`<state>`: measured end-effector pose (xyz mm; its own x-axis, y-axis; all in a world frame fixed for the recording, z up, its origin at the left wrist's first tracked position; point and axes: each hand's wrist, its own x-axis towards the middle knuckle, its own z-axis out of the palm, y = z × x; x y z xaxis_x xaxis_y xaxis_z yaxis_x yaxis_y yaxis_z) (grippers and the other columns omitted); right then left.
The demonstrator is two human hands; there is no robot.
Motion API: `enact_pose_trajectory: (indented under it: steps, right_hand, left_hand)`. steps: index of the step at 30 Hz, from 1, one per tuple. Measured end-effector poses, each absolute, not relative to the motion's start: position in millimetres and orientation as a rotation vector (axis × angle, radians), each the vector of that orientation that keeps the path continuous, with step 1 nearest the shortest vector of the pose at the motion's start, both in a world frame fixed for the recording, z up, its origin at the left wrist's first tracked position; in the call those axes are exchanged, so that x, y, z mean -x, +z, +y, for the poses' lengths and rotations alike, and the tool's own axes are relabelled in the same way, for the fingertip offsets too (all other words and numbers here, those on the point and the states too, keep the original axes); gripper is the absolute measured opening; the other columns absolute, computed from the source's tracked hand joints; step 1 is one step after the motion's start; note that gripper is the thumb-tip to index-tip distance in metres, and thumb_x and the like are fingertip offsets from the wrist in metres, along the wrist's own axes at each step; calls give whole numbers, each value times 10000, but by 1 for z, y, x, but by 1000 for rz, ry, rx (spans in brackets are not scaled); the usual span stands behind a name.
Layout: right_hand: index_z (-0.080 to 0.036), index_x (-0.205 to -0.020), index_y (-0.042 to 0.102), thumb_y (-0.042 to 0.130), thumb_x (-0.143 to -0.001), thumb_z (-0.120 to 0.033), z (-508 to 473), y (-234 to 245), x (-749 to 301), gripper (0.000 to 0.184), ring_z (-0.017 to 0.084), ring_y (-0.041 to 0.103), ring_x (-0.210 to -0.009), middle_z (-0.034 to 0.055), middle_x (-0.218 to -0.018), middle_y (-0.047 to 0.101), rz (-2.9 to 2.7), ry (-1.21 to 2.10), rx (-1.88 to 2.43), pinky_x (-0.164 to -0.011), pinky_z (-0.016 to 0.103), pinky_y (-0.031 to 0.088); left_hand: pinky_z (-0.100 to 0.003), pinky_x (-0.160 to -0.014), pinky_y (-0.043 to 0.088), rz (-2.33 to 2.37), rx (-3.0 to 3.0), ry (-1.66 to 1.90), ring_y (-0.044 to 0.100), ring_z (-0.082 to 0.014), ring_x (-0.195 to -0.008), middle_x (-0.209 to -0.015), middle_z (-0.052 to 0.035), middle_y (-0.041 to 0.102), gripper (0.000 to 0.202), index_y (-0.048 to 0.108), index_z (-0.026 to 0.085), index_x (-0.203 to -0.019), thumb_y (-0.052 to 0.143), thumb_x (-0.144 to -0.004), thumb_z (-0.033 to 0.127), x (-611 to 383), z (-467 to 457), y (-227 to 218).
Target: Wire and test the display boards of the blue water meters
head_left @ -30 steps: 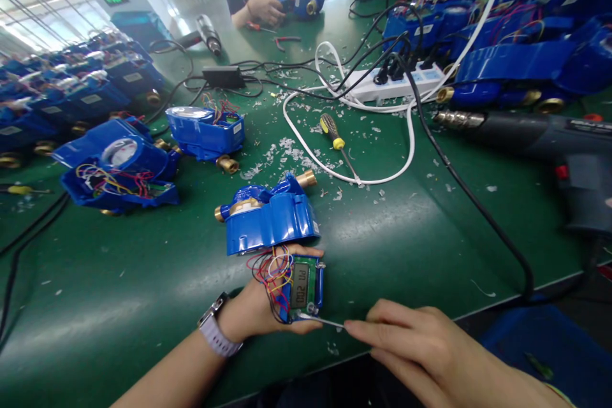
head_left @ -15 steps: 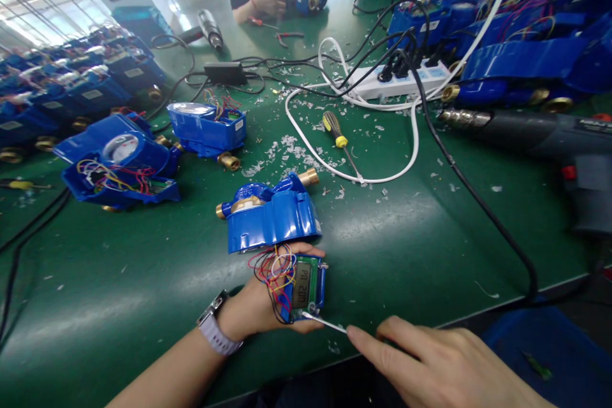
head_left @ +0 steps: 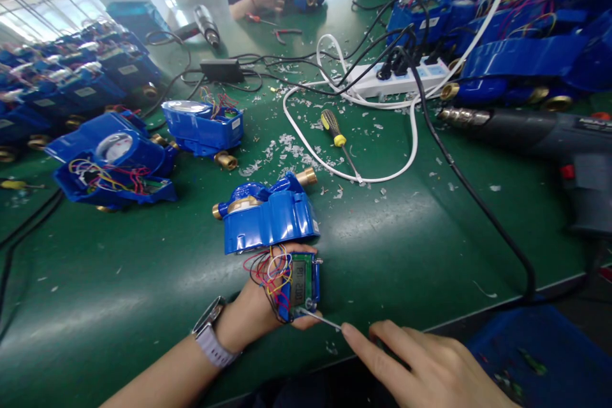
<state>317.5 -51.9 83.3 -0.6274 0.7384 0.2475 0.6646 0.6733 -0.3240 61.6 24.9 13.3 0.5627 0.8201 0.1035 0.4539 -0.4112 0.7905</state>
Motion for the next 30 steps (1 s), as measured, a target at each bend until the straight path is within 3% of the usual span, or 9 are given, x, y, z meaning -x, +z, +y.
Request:
enact_pose_trajectory:
  steps: [3,8,14,16,19,21,26,27,30]
  right_hand:
    - [-143,-1181,655,280,-953,-56,-57,71,-318,448,108,654,-538,50,-771,695,-2400,603,1171,-506,157,535]
    - [-139,-1215,650,265,-945,-77,-60,51,-317,474,175,675,-603,115,-860,706,-2408,281,1060,-516,258,565]
    - [-131,-1203,647,361,-989,-137,-52,51,-312,357,125,634,-630,51,-762,647,-2042,1114,1070,-552,200,525]
    - [-121,-1208,640,356,-979,-114,-52,47,-313,365,138,643,-647,66,-786,656,-2104,973,1031,-549,215,525]
    - [-108,-1264,598,344,-945,-60,-54,39,-317,411,182,667,-692,121,-910,687,-2353,506,951,-569,272,548]
    - [-107,-1261,600,339,-947,-61,-54,38,-317,411,188,662,-674,125,-907,689,-2358,432,936,-556,282,543]
    - [-154,-1183,666,426,-977,-134,-49,50,-312,317,123,632,-620,12,-690,645,-1915,1430,1002,-570,199,500]
    - [-161,-1184,667,445,-968,-133,-48,52,-312,311,127,639,-638,10,-699,652,-1892,1500,1009,-589,204,505]
    - [-144,-1199,643,412,-908,-64,-47,56,-312,380,178,670,-693,72,-847,694,-2136,1086,1042,-581,259,521]
  left_hand:
    - [-450,-932,526,975,-2038,663,595,-293,-1079,-1193,-80,574,838,437,266,-1298,836,-605,519,-62,25,17]
    - [-468,-937,523,992,-1996,684,600,-290,-1057,-1188,-73,573,822,450,286,-1271,844,-595,539,-64,26,23]
    - [-481,-917,536,977,-1947,671,617,-276,-993,-1141,-64,587,797,468,298,-1249,815,-600,603,-65,29,28]
    - [-493,-939,521,974,-1923,633,611,-282,-1006,-1145,-74,586,793,487,275,-1237,820,-593,597,-65,30,32]
    - [-519,-998,476,956,-1921,521,583,-308,-1075,-1180,-97,580,780,515,241,-1237,825,-602,572,-65,32,38]
    - [-525,-1006,467,946,-1920,502,566,-321,-1105,-1200,-108,576,784,523,237,-1239,823,-601,580,-65,32,40]
    - [-483,-939,506,905,-1867,577,574,-310,-1070,-1191,-98,575,853,518,258,-1247,828,-548,637,-61,31,29]
    - [-466,-923,513,896,-1857,599,579,-301,-1055,-1188,-94,573,864,517,259,-1249,833,-538,635,-60,30,27]
    - [-428,-899,516,880,-1840,636,589,-275,-1017,-1178,-87,570,861,516,260,-1251,856,-533,590,-60,29,21]
